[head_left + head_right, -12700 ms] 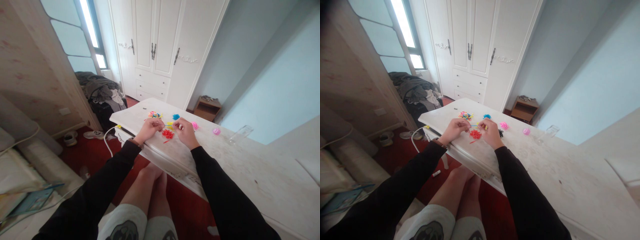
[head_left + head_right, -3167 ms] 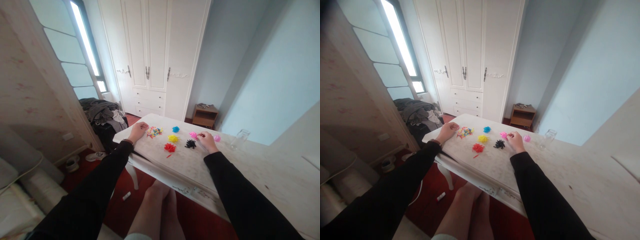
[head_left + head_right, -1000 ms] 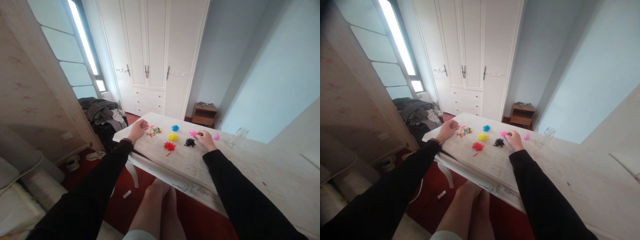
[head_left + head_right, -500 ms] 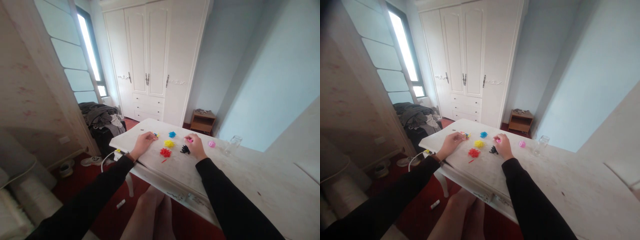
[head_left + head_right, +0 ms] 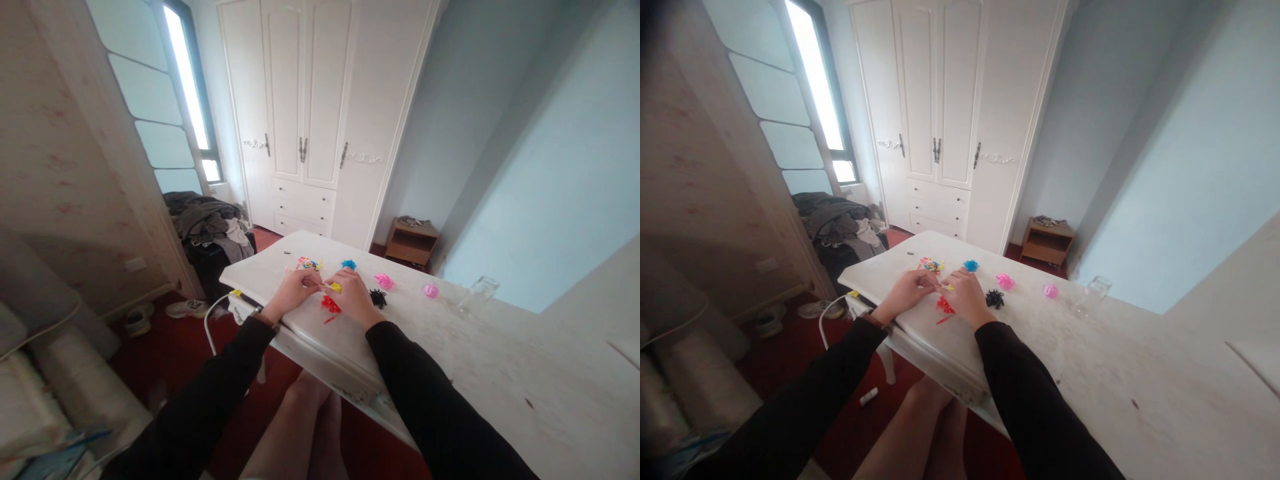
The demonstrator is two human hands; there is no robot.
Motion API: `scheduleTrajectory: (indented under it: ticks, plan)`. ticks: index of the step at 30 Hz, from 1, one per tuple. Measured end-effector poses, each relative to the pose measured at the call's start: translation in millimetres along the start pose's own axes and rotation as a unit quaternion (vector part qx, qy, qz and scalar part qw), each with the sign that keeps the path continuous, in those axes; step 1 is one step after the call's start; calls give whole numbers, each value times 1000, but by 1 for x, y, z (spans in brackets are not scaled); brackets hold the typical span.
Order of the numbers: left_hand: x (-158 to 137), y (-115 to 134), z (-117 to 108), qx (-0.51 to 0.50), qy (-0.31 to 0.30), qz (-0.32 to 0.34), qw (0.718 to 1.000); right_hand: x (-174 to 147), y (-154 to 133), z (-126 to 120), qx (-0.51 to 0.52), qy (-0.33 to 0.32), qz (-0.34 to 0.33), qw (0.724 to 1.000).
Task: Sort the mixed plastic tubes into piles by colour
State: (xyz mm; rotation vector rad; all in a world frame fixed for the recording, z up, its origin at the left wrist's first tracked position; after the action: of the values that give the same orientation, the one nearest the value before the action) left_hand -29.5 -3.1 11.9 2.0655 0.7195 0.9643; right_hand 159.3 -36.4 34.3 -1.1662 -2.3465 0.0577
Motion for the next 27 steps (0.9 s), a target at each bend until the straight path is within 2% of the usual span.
scheduleTrajectory:
  ticks: [6,11,21,27]
  plan:
    - [1,-5,-1,-39,16,-18,999,8,-1,2,23,-3,-9,1000]
    - [1,-6,-2,-76,2,-18,997,6,2,2,39,0,-2,999]
    - [1,-3,-3,-21,-4,-20,1000,1,5,-2,50,38,33,997]
    - [1,-6,-3,-39,-5,-15,999,-2,7,-3,59,46,45,996]
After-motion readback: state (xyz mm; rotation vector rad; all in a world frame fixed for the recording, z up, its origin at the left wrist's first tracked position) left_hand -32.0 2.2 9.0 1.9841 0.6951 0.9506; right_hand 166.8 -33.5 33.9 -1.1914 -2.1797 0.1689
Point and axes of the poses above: each hand's wrist, its own x-axis towards the middle knuckle, its own z-axis out of the palm, y = z × x, the point moved 1 cm from there along x, towards the middle knuckle, and after that the axes turned 11 degrees about -y, right-handed, at the moved point
